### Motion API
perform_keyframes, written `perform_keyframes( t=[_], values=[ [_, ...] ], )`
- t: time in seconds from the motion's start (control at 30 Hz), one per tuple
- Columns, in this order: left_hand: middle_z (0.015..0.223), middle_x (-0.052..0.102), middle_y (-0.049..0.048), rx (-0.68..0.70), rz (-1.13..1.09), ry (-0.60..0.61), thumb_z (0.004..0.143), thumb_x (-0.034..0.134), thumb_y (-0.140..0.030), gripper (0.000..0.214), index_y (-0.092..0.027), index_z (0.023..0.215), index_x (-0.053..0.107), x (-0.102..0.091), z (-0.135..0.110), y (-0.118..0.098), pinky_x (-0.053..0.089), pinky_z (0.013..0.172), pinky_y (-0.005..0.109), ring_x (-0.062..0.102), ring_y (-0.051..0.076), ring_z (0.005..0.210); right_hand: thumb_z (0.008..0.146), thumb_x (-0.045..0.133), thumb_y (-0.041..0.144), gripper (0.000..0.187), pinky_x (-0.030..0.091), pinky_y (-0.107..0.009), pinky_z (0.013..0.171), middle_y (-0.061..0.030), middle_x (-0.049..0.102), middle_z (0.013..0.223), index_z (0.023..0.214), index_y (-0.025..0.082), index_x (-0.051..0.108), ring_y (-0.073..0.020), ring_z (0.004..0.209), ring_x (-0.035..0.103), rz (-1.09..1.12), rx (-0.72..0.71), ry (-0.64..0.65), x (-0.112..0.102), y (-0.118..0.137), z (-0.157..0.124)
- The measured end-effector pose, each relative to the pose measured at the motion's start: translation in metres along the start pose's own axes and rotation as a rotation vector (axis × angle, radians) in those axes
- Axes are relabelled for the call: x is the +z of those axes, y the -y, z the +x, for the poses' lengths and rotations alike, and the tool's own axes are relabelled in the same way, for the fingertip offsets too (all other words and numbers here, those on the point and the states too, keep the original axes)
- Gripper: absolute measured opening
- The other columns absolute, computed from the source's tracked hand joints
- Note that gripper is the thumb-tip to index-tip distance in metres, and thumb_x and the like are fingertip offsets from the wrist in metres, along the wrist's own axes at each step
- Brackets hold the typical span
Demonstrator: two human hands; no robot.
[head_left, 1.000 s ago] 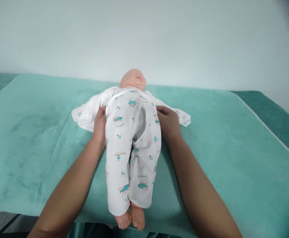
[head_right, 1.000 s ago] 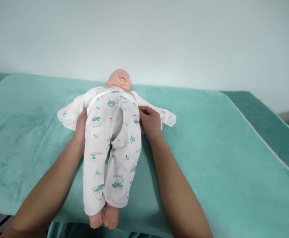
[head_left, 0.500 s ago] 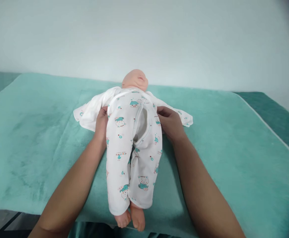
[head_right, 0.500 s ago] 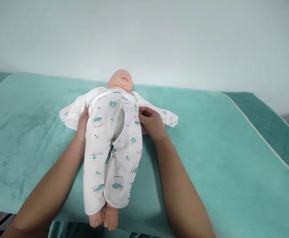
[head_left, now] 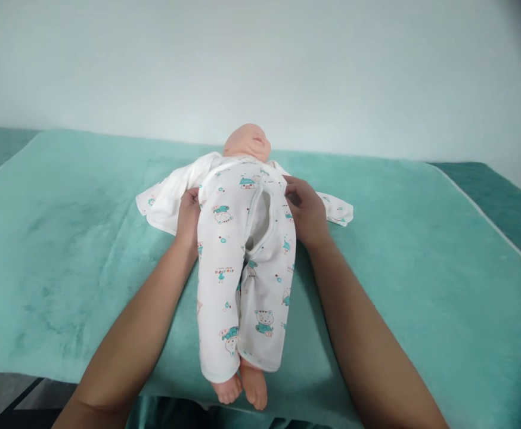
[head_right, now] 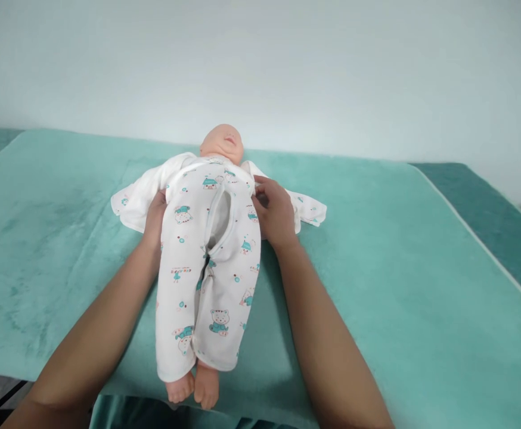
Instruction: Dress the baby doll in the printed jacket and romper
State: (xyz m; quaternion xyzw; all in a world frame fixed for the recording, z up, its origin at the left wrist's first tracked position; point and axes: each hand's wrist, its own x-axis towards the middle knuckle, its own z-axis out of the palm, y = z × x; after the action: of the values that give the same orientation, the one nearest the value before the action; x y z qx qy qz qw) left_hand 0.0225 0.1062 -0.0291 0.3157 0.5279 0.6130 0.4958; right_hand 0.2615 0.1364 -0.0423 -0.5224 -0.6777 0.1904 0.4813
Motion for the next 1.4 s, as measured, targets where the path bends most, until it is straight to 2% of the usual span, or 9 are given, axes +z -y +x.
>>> perform_keyframes(
  t=[0.17, 0.23, 0.47, 0.6, 0.77, 1.03, 1.4],
  values=[
    [0.087, 0.069, 0.0021, 0.025, 0.025, -0.040, 0.064, 0.081, -0.029, 0.036, -0.020, 0.091, 0.059, 0.001, 0.011, 0.005, 0.049, 0.071, 0.030, 0.063, 0.018, 0.079, 0.090, 0.059, 0.035, 0.011, 0.048, -0.040, 0.084, -0.0027, 0.074, 0.094, 0.091, 0.027, 0.065, -0.0241, 0.087, 0.064, -0.204, 0.067, -0.073, 0.001, 0.006, 0.005],
    [0.085, 0.068, 0.0012, 0.043, 0.050, -0.067, 0.063, 0.082, -0.027, 0.035, -0.020, 0.088, 0.059, 0.001, 0.013, 0.005, 0.049, 0.070, 0.029, 0.062, 0.018, 0.080, 0.089, 0.058, 0.033, 0.010, 0.047, -0.040, 0.083, -0.0024, 0.072, 0.089, 0.090, 0.026, 0.065, -0.0238, 0.082, 0.062, -0.245, 0.076, -0.096, 0.003, 0.005, 0.006],
    [0.078, 0.064, -0.0009, 0.056, 0.128, -0.101, 0.061, 0.081, -0.022, 0.033, -0.020, 0.085, 0.058, 0.001, 0.015, 0.002, 0.047, 0.072, 0.030, 0.060, 0.019, 0.078, 0.088, 0.054, 0.027, 0.016, 0.048, -0.039, 0.088, -0.0045, 0.073, 0.105, 0.097, 0.025, 0.066, -0.0239, 0.096, 0.063, -0.108, 0.067, -0.100, 0.007, 0.004, 0.006],
    [0.078, 0.062, -0.0020, 0.110, 0.148, -0.123, 0.065, 0.079, -0.024, 0.029, -0.021, 0.084, 0.057, 0.002, 0.013, 0.005, 0.044, 0.069, 0.029, 0.057, 0.017, 0.077, 0.091, 0.053, 0.030, 0.016, 0.049, -0.037, 0.089, -0.0036, 0.074, 0.105, 0.096, 0.025, 0.068, -0.0217, 0.096, 0.064, 0.012, 0.092, -0.107, 0.006, 0.010, 0.004],
    [0.082, 0.062, -0.0027, 0.211, 0.167, -0.085, 0.071, 0.074, -0.021, 0.022, -0.022, 0.085, 0.057, -0.001, 0.011, 0.009, 0.043, 0.070, 0.027, 0.055, 0.015, 0.078, 0.085, 0.059, 0.028, 0.015, 0.049, -0.039, 0.093, -0.0035, 0.073, 0.107, 0.096, 0.025, 0.068, -0.0221, 0.099, 0.065, 0.056, 0.094, -0.106, 0.006, 0.012, 0.003],
    [0.089, 0.062, -0.0018, 0.343, 0.248, -0.127, 0.080, 0.067, -0.017, 0.014, -0.023, 0.090, 0.059, -0.005, 0.008, 0.008, 0.043, 0.077, 0.027, 0.057, 0.015, 0.085, 0.084, 0.058, 0.027, 0.017, 0.050, -0.040, 0.095, -0.0030, 0.073, 0.107, 0.097, 0.026, 0.068, -0.0228, 0.102, 0.065, 0.052, 0.086, -0.099, 0.006, 0.014, 0.003],
    [0.084, 0.059, -0.0011, 0.308, 0.299, -0.174, 0.079, 0.066, -0.014, 0.015, -0.022, 0.086, 0.056, -0.003, 0.004, 0.000, 0.041, 0.074, 0.028, 0.053, 0.016, 0.081, 0.086, 0.056, 0.024, 0.017, 0.049, -0.044, 0.095, -0.0057, 0.069, 0.109, 0.101, 0.028, 0.064, -0.0256, 0.107, 0.062, -0.083, -0.012, -0.042, 0.007, 0.007, 0.002]
  ],
)
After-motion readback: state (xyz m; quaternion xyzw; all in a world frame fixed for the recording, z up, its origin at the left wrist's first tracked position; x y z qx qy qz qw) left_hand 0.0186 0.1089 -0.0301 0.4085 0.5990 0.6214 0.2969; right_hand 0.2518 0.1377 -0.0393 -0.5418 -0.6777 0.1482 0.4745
